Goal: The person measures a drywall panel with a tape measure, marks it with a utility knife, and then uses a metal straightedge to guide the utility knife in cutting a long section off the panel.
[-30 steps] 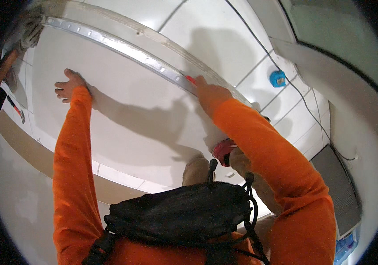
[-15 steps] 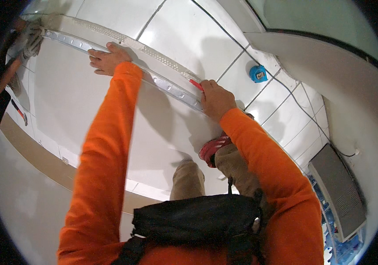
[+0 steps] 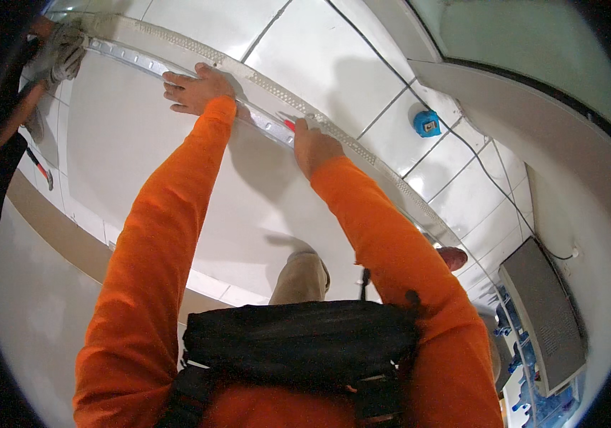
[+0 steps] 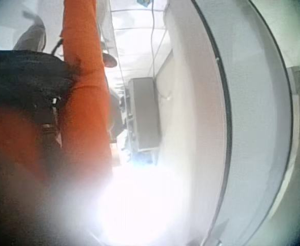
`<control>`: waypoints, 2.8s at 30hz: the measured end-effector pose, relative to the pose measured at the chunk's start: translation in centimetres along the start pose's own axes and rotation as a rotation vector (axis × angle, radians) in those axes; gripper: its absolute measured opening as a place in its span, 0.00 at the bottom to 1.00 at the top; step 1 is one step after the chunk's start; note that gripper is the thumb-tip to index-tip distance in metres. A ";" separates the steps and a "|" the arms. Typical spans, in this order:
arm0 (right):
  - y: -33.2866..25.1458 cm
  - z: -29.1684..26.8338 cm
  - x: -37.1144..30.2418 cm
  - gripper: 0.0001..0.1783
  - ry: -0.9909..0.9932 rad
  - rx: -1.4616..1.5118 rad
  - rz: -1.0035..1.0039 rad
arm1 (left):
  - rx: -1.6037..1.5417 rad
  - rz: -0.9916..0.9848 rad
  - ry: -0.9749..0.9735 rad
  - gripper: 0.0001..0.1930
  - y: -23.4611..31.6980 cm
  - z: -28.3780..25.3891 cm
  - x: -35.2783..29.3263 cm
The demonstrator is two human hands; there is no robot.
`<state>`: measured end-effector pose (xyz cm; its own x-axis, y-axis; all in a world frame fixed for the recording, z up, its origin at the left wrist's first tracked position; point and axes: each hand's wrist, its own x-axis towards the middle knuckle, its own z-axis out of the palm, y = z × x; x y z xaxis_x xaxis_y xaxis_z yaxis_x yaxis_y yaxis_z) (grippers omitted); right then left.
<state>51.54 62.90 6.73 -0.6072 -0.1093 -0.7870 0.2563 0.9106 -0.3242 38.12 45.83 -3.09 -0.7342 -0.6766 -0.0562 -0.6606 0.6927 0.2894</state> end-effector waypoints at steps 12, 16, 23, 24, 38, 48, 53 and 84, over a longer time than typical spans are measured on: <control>8.4 2.9 -5.0 0.20 -0.239 -0.057 0.114 | 0.023 0.004 0.002 0.39 0.1 0.1 -0.3; 15.1 5.1 -10.2 0.21 -0.295 -0.131 0.215 | 0.020 -0.027 -0.018 0.40 0.5 -0.3 -0.3; 5.8 -0.2 -4.1 0.24 -0.118 0.159 0.090 | 0.032 0.002 -0.004 0.40 0.6 -0.5 -0.6; 3.9 -1.1 -2.5 0.26 -0.179 0.336 0.214 | 0.034 0.013 0.022 0.39 0.5 -0.4 -0.6; 28.8 8.6 -20.4 0.24 -0.469 -0.138 0.436 | 0.125 0.006 0.096 0.40 -0.4 1.5 0.6; 30.2 8.3 -31.5 0.16 -0.187 0.089 0.657 | 0.032 0.017 0.102 0.44 -0.8 2.2 0.5; 25.8 9.4 -23.7 0.15 0.045 0.070 0.257 | 0.051 0.057 0.205 0.44 -1.0 1.5 0.7; 39.6 14.3 -32.9 0.27 -0.218 -0.024 0.427 | 0.193 -0.092 -0.031 0.39 1.3 -0.2 -26.3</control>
<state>92.43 96.85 12.32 -0.2790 0.1980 -0.9397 0.4297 0.9008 0.0622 56.66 64.48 -1.05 -0.6720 -0.7333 -0.1036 -0.7406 0.6655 0.0931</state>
